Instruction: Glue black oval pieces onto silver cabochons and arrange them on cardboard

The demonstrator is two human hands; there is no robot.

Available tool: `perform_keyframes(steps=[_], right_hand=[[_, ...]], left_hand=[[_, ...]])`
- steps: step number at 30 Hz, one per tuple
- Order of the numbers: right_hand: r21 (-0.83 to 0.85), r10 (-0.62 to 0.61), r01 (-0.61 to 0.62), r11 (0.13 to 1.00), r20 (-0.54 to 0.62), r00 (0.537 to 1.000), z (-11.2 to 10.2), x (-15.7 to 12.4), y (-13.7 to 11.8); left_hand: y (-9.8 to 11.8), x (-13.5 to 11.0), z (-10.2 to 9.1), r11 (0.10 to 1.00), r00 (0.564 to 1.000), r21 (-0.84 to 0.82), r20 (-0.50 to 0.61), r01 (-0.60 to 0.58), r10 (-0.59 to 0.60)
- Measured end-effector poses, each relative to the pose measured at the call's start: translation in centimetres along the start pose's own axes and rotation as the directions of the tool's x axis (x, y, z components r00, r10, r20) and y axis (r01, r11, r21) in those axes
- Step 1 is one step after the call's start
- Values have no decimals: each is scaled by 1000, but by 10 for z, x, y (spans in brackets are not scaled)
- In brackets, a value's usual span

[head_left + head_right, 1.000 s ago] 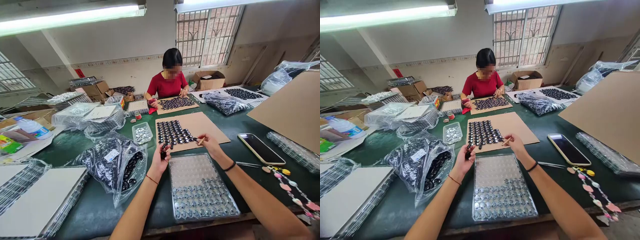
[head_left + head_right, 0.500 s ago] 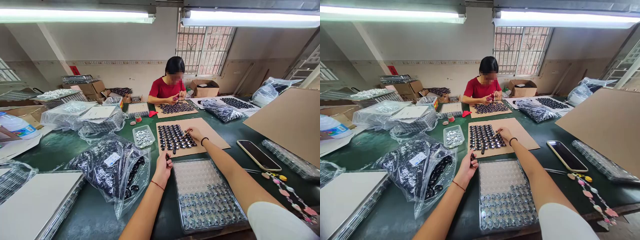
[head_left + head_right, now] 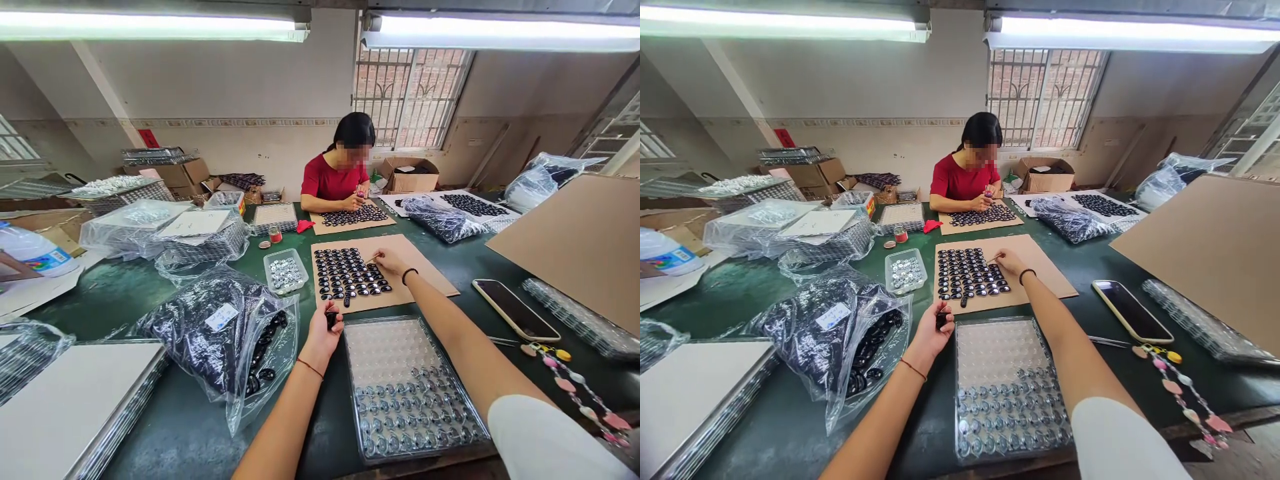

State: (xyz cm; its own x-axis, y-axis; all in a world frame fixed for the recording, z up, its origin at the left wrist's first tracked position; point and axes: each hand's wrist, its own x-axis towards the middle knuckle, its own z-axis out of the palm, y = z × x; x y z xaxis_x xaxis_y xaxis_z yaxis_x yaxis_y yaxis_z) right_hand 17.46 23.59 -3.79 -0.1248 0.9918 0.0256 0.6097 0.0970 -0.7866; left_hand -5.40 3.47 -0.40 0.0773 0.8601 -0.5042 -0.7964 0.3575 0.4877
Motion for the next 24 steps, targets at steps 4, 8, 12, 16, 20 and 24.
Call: perform_keyframes(steps=[4, 8, 12, 16, 20, 24], right_hand=[[17, 1, 0, 1000, -89, 996, 4, -6, 6], [13, -9, 10, 1000, -53, 999, 6, -10, 11], [-9, -13, 13, 1000, 5, 1000, 11, -8, 15], [-18, -32, 32, 999, 11, 999, 14, -6, 15], [-7, -53, 53, 999, -18, 998, 12, -5, 15], [-7, -60, 60, 998, -66, 996, 10, -4, 16]], left_hand=[[-4, -1, 2, 1000, 1000, 16, 17, 21, -21], [-7, -2, 4, 998, 999, 43, 23, 42, -43], [-8, -2, 4, 998, 999, 55, 21, 33, -34], [-7, -2, 3, 997, 999, 67, 22, 28, -30], [-8, -2, 3, 997, 999, 77, 20, 29, -31], [-8, -3, 4, 996, 1000, 84, 15, 22, -23]])
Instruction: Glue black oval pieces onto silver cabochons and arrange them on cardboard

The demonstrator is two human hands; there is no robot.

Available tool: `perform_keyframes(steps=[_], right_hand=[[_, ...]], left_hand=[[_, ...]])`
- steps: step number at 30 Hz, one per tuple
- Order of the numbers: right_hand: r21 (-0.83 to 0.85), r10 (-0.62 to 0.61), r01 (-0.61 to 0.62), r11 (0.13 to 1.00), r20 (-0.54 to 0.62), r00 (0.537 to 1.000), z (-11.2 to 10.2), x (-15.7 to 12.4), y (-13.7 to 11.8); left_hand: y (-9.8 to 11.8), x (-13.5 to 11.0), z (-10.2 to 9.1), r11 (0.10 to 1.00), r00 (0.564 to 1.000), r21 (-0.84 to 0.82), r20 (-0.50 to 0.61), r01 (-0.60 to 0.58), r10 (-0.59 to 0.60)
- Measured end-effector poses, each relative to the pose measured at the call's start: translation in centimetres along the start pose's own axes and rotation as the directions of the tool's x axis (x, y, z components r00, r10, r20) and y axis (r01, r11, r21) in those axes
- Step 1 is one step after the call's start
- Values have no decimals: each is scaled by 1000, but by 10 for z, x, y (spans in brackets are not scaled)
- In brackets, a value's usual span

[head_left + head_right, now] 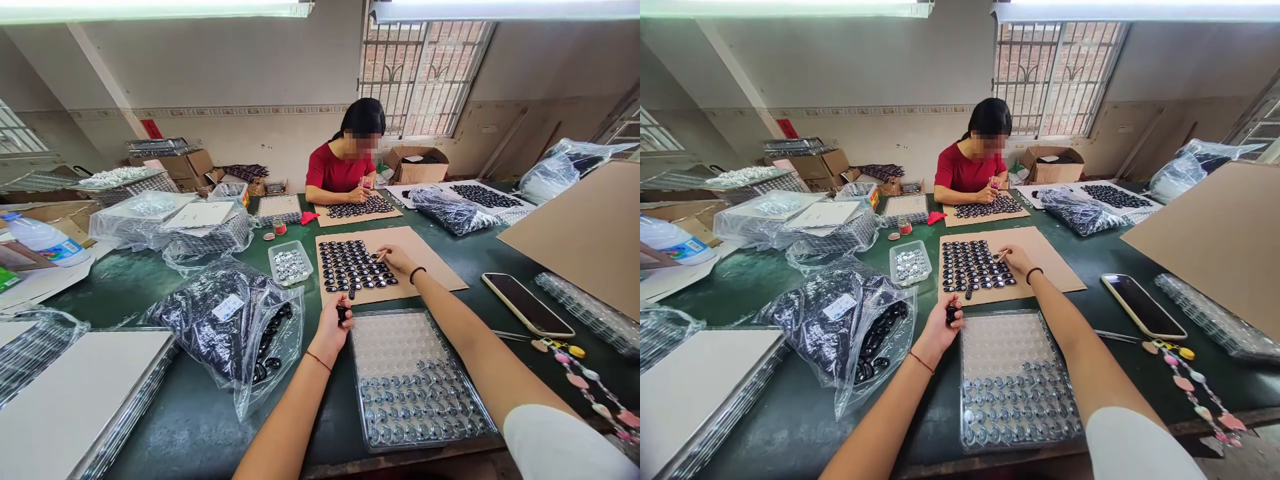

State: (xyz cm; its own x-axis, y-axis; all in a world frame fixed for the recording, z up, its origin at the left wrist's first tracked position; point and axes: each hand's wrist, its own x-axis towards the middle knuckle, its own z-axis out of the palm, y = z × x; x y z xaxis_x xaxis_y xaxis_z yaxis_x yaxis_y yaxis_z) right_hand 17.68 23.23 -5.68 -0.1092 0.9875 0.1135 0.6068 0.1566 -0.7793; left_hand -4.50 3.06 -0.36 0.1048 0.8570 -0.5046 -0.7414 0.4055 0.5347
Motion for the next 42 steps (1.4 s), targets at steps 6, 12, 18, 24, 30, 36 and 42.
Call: perform_keyframes(steps=[6, 12, 18, 24, 30, 36, 42], right_hand=[[6, -8, 8, 1000, -13, 1000, 5, 0, 3], [26, -31, 33, 999, -45, 998, 3, -3, -1], [24, -160, 161, 987, -44, 986, -3, -22, -40], [17, -390, 405, 914, 309, 867, 28, -86, -88], [-52, -437, 501, 864, 417, 797, 46, -106, -93], [-148, -398, 504, 851, 444, 803, 47, -104, -90], [-231, -353, 493, 839, 458, 816, 47, -109, -90]], left_hand=[[0, -1, 1, 1000, 1000, -1, -9, -14, 14], [1, 1, 0, 999, 997, -29, -65, 38, -39], [6, 2, -1, 991, 993, -112, -83, 76, -85], [6, 8, -6, 986, 991, -169, -133, -12, -11], [11, 10, -9, 985, 990, -156, -134, -71, 50], [10, 6, -7, 988, 991, -133, -118, -75, 59], [9, 3, -5, 993, 995, -103, -96, -48, 38]])
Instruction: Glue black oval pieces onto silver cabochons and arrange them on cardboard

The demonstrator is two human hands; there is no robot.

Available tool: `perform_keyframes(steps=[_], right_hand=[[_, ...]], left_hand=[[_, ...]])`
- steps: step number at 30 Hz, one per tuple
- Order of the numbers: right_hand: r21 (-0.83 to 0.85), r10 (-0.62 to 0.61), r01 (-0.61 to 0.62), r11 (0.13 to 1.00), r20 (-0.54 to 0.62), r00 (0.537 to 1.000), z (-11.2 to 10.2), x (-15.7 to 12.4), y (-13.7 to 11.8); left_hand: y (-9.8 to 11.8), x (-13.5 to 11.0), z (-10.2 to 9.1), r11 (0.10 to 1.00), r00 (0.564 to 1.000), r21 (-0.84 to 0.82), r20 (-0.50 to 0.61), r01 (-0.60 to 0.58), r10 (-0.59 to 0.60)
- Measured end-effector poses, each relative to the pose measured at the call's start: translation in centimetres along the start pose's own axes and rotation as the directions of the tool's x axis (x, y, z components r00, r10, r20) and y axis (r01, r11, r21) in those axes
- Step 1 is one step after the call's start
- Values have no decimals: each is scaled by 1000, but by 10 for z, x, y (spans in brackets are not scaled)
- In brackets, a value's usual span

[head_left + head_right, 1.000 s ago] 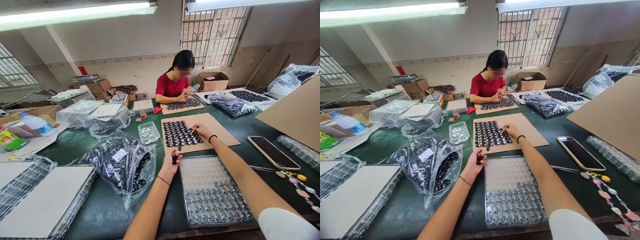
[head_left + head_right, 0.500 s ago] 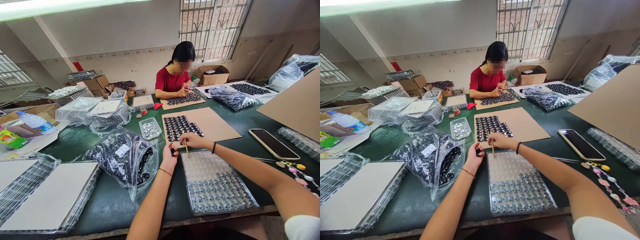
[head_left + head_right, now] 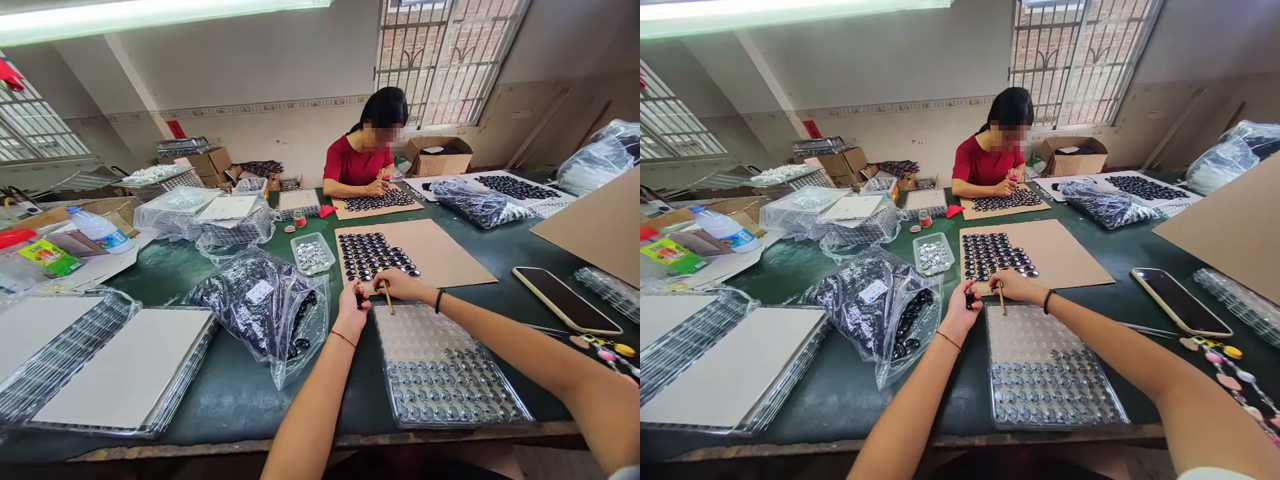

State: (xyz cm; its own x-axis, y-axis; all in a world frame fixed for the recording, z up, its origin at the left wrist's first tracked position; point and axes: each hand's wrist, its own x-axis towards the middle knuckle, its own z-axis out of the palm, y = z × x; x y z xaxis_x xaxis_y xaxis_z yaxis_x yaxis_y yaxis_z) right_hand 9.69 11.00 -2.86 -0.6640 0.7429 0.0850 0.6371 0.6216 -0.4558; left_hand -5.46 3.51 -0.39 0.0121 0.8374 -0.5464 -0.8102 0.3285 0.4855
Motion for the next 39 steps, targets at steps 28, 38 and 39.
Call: perform_keyframes(steps=[28, 38, 39], right_hand=[[730, 326, -128, 671, -136, 935, -44, -79, -39], [429, 339, -251, 868, -141, 930, -41, -173, -47], [371, 328, -256, 893, -146, 933, -39, -176, -49]], left_hand=[[-35, -8, 17, 695, 891, 607, 440, -386, 110], [-26, -4, 19, 870, 964, 463, 263, -168, 47], [-25, -4, 19, 877, 962, 451, 268, -165, 43]])
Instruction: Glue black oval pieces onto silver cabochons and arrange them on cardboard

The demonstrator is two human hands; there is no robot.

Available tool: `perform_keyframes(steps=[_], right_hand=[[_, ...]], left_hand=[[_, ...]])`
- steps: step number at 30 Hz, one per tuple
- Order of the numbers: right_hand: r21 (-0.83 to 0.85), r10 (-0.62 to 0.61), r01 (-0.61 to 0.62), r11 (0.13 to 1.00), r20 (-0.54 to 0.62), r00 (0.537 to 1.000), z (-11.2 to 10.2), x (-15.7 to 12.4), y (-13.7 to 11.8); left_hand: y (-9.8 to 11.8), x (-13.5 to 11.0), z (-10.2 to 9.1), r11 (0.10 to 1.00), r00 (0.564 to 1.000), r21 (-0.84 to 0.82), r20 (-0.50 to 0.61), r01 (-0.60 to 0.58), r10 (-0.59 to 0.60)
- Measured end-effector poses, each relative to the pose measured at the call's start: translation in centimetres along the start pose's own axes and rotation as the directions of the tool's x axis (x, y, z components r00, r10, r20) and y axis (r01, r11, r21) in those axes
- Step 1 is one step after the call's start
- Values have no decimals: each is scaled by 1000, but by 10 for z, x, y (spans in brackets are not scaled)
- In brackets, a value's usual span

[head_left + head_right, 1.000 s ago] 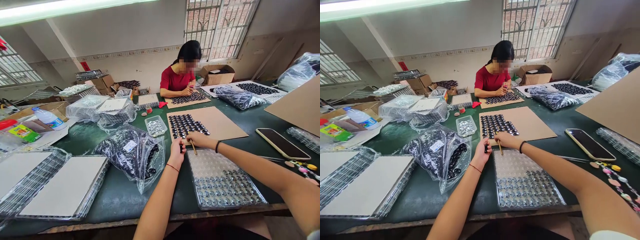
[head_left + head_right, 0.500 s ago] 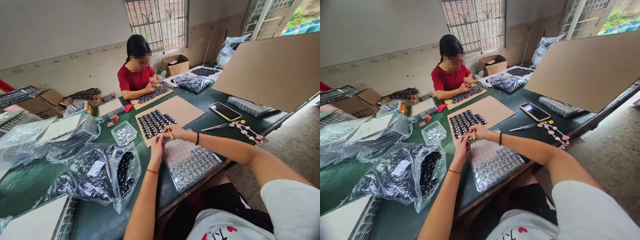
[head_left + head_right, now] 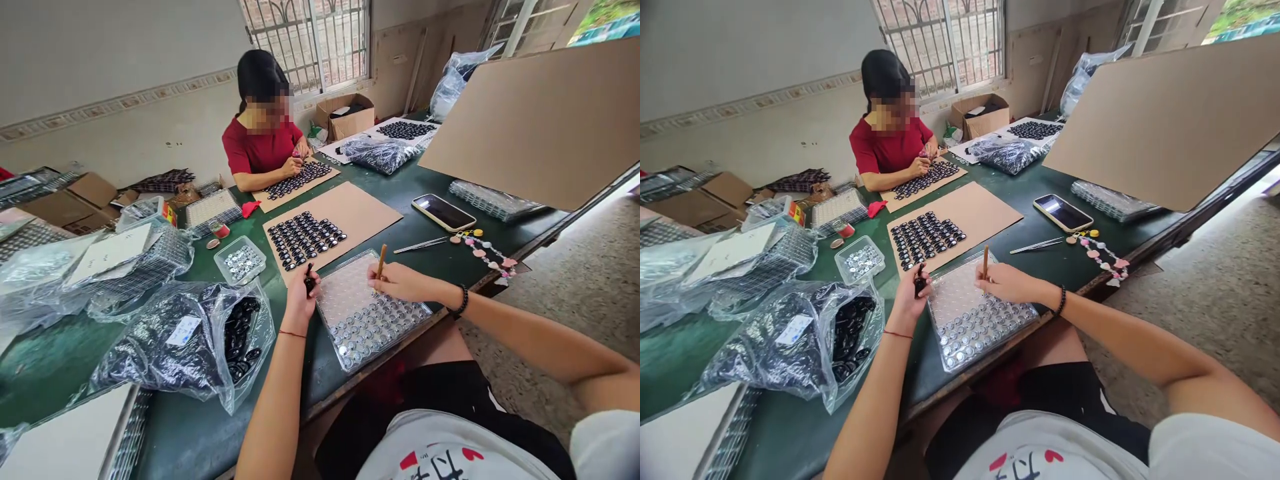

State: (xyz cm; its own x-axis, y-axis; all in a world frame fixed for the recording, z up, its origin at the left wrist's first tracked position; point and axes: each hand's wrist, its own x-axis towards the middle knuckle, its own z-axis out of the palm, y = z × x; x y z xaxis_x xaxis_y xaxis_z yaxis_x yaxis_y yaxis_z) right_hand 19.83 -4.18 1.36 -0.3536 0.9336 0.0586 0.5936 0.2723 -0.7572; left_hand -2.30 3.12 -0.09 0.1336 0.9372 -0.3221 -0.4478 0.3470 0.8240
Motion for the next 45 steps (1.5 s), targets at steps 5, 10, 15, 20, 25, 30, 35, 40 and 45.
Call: perform_keyframes(steps=[5, 10, 15, 20, 25, 30, 35, 40, 45], right_hand=[[-166, -27, 20, 986, -37, 999, 5, -6, 0], [-198, -97, 86, 976, -44, 994, -4, 5, -9], [-194, -196, 177, 965, -82, 977, -9, 53, -22], [-206, -260, 236, 950, -99, 960, 6, 80, -20], [-216, -234, 211, 953, -89, 968, 19, 68, -7], [-205, -253, 227, 952, -112, 961, 24, 64, -4], [-131, -290, 272, 953, -151, 945, 25, 64, -4], [-158, -323, 297, 942, -182, 929, 25, 61, -7], [-165, -335, 305, 938, -214, 918, 25, 61, -7]], left_hand=[[-1, 0, -3, 998, 999, -65, 43, 0, 3], [-3, -4, -2, 998, 997, 46, 63, -48, 45], [-9, -9, 3, 945, 989, 292, 16, -146, 148], [-11, -14, 4, 734, 934, 593, 94, -332, 346], [-14, -24, 9, 626, 899, 659, 198, -418, 391], [-17, -26, 12, 636, 913, 659, 233, -402, 336], [-14, -22, 7, 661, 939, 678, 138, -321, 315], [-8, -18, 5, 587, 965, 768, 169, -256, 199], [-8, -15, 2, 582, 970, 777, 164, -240, 181]])
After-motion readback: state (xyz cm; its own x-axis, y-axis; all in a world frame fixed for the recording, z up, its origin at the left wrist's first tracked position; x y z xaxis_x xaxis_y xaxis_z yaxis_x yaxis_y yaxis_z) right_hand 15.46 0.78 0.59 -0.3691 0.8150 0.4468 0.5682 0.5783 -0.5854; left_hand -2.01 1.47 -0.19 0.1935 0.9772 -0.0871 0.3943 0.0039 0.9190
